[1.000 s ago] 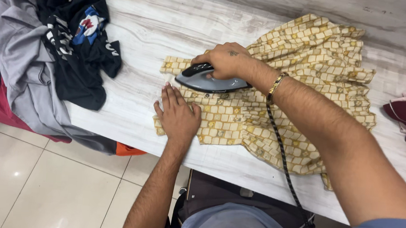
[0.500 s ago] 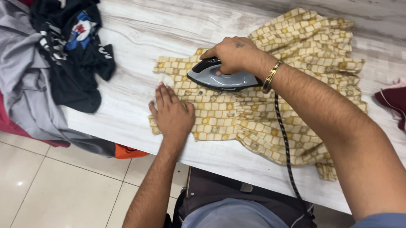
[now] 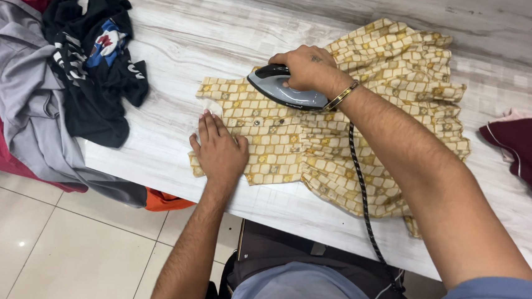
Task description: The person irons a patterned dress on a table, smoothing the fabric with an iron. They then switch to a black t-shirt, ironing both the back and front sides.
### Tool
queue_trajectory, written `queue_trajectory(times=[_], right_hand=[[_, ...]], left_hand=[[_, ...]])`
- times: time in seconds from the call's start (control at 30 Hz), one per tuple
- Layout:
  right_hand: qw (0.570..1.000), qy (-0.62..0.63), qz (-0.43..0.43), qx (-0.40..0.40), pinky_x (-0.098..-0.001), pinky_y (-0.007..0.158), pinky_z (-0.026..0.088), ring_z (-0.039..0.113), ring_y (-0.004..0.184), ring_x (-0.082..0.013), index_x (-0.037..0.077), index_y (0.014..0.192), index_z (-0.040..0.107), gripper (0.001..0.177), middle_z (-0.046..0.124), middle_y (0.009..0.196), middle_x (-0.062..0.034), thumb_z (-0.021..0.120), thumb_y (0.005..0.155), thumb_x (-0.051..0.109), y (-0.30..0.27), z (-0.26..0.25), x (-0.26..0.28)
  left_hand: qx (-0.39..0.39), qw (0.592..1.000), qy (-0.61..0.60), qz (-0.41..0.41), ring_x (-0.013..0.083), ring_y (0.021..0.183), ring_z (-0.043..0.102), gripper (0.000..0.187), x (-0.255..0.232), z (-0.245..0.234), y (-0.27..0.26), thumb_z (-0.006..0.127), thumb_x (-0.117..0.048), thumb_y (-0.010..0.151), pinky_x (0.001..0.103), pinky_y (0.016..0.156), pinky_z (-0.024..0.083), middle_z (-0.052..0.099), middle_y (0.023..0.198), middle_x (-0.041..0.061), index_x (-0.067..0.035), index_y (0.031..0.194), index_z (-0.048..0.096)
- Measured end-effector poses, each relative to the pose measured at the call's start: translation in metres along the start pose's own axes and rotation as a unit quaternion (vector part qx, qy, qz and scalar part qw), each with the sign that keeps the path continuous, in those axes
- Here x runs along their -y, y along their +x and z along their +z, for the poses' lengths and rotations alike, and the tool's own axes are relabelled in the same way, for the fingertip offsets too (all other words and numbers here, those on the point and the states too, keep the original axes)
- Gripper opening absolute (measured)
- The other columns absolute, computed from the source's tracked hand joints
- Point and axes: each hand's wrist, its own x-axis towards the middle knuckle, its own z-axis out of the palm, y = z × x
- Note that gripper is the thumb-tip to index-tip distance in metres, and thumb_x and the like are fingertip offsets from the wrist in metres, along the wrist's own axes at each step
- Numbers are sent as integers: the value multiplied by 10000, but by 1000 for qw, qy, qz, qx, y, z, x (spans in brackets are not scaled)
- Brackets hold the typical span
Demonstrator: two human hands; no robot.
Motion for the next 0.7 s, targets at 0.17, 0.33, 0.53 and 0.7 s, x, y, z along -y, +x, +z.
queue_trajectory(times=[0.17, 0.33, 0.53, 0.7], right_hand=[[996, 66, -67, 0, -362, 915, 568, 714, 1011, -197, 269, 1486, 519, 830, 742, 1136, -63, 892, 747, 206, -12, 12, -20], [998, 27, 11, 48, -363, 882, 589, 724, 966, -182, 399, 1523, 459, 804, 752, 1129, -37, 822, 822, 246, -33, 10, -16], [996, 29, 81, 19, -375, 821, 591, 708, 959, -191, 439, 1512, 441, 798, 729, 1118, -26, 729, 834, 133, -19, 6, -20], [988, 81, 133, 15, -399, 801, 608, 725, 952, -236, 284, 1513, 448, 732, 730, 1088, -105, 710, 848, 126, 8, 12, -37]], left_hand=[[43, 999, 22, 5, 420, 1485, 245, 762, -2, -7, 12, 551, -357, 880, 667, 1132, 187, 336, 1588, 281, 124, 1456, 414], [50, 995, -57, 64, 318, 1549, 245, 692, -26, 0, 33, 479, -285, 925, 655, 1198, 168, 316, 1657, 190, 36, 1533, 397], [38, 995, -58, 75, 327, 1545, 224, 748, -41, 21, 38, 431, -347, 930, 626, 1198, 160, 281, 1669, 187, 25, 1571, 333], [40, 995, -52, 72, 312, 1560, 233, 750, -37, 25, 35, 422, -369, 933, 607, 1230, 154, 289, 1677, 162, 11, 1574, 338]])
